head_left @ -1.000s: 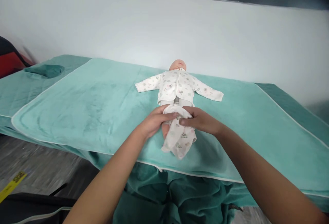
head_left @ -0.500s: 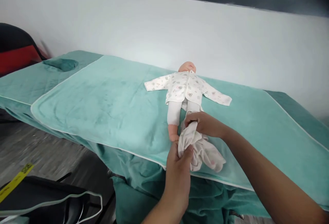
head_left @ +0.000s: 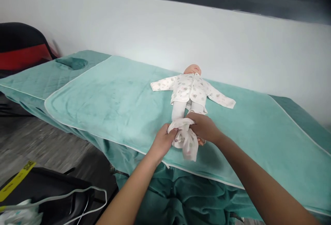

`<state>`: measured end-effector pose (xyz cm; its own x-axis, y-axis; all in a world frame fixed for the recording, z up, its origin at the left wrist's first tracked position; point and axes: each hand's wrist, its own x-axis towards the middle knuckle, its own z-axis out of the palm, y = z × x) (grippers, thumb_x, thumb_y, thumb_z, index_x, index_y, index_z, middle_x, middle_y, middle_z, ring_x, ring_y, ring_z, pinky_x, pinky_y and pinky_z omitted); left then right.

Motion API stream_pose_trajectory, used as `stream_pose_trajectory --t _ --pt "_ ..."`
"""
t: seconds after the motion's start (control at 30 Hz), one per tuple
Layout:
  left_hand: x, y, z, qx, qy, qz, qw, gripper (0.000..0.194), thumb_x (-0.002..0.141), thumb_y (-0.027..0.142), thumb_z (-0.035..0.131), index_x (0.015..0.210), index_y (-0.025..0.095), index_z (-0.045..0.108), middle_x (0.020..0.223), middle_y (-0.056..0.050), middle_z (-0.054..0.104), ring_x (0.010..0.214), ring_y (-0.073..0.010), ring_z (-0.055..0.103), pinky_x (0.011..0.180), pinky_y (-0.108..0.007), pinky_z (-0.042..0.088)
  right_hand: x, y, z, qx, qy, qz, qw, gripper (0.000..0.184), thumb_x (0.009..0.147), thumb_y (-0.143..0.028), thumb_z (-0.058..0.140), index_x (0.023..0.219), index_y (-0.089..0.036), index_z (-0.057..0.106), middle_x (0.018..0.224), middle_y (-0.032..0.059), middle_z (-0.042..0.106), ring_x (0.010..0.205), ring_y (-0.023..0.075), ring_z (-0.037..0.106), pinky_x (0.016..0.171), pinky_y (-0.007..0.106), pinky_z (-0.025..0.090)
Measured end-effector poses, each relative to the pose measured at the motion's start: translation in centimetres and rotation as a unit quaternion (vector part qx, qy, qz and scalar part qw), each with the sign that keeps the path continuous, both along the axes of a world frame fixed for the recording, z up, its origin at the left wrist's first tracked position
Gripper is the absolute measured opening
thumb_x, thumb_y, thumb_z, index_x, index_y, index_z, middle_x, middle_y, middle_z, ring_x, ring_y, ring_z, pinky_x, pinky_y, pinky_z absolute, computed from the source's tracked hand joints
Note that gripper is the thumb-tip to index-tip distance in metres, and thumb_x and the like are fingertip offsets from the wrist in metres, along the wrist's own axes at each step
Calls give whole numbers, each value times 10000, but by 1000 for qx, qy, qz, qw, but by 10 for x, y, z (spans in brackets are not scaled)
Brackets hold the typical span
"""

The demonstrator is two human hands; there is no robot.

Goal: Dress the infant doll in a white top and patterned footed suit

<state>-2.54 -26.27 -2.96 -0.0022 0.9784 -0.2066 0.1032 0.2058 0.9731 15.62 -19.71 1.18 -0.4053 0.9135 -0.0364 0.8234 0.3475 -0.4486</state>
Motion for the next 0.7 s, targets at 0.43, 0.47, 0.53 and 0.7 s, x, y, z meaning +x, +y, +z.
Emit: stream_pose_trajectory --t 0.43,0.47,0.53,0.7 --pt "-17 106 -20 289 284 -94 910 259 949 344 478 1126 197 598 1092 -86 681 1008 -244 619 914 -346 434 6 2 -2 -83 91 -63 990 203 895 -425 479 892 -243 570 812 0 666 755 221 605 691 335 427" --pt "-18 116 -18 308 326 -107 887 255 940 318 496 1135 193 603 1098 -100 684 1021 -257 622 933 -363 425 6 1 -2 -88 91 -67 990 200 893 -431 496 908 -245 567 796 -5 661 737 216 606 682 330 427" --pt "-19 129 -16 339 384 -124 850 247 916 274 533 1131 186 617 1095 -122 687 1029 -274 627 947 -387 417 5 1 -1 -90 84 -78 989 177 874 -415 542 928 -247 561 780 -9 657 723 210 609 668 319 427" --pt "-15 130 -21 365 411 -100 830 243 920 263 513 1114 167 625 1046 -140 685 1026 -285 628 924 -398 434 -2 4 7 -5 -17 -61 998 123 899 -345 506 860 -233 539 808 28 653 720 204 581 627 308 376"
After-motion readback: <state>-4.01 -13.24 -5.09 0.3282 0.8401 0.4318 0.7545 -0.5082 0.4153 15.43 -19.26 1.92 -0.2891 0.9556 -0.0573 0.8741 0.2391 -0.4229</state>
